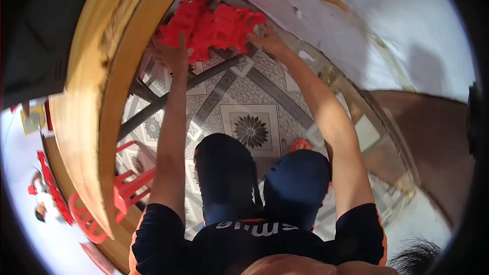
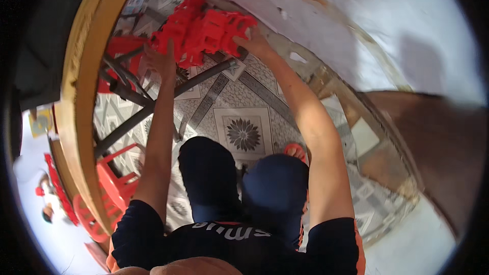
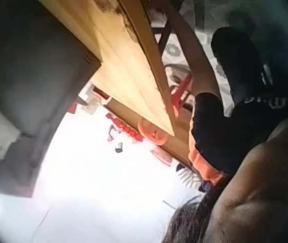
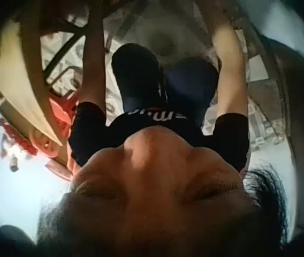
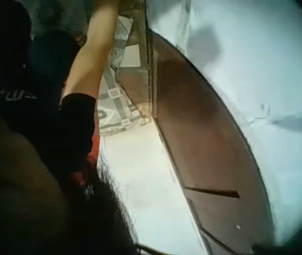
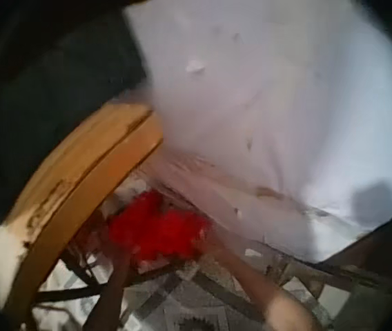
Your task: Assemble small toy components by inserting a black piece into a red plastic frame.
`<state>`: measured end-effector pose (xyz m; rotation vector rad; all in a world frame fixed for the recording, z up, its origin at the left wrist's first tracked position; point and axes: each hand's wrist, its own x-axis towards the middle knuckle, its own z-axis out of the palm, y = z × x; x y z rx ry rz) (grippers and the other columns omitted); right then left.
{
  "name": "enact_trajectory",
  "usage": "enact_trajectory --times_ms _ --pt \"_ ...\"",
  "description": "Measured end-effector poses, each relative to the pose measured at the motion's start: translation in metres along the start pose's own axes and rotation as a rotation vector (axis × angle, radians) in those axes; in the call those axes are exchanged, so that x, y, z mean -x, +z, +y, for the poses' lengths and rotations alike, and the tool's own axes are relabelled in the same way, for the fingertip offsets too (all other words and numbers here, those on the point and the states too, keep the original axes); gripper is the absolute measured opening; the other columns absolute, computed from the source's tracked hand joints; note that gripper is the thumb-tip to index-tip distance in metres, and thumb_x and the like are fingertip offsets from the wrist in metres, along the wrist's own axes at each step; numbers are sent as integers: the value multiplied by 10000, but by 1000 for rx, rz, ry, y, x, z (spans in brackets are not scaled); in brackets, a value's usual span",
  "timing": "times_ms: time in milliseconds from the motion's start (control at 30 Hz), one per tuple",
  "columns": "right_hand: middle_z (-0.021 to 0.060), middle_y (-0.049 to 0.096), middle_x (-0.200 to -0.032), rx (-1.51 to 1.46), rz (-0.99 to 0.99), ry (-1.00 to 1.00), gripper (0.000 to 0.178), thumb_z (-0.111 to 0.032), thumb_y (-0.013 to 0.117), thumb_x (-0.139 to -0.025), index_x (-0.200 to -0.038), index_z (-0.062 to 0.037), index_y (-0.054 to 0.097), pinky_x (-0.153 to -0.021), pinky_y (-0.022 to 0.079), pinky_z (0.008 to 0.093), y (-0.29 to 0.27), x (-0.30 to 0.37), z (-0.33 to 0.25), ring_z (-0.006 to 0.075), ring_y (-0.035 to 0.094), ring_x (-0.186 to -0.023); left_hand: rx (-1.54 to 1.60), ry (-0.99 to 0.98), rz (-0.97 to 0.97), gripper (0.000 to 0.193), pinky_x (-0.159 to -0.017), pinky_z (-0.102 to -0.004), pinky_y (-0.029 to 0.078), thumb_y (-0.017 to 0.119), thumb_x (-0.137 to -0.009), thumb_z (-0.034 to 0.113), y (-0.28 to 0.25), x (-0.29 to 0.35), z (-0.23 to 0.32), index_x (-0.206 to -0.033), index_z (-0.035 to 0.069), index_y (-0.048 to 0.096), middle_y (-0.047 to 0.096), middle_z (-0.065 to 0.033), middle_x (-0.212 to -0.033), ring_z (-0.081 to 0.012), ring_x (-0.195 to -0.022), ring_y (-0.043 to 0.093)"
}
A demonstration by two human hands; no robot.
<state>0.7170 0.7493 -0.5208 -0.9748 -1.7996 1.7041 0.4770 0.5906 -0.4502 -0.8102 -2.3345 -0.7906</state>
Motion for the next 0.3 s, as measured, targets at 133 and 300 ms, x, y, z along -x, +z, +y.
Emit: enact_trajectory --times_ms 133,300 --pt "243 464 -1394 -71 -13 137 1108 -526 814 -699 -1454 71 268 -1105 358 372 38 -48 38 297 444 -1333 18 -306 -460 1206 -1116 -599 221 755 -659 707 10 -26 -28 -1554 163 155 121 -297 -1549 -485 -1425 150" --pt "132 491 -1378 -118 -15 127 963 -286 878 -735 -1439 -2 286 -1117 353 362 65 -71 22 232 481 -1282 -181 110 -798 1184 -1140 -645 140 726 -716 692 48 -78 -117 -1575 215 65 114 -119 -1616 -458 -1459 71"
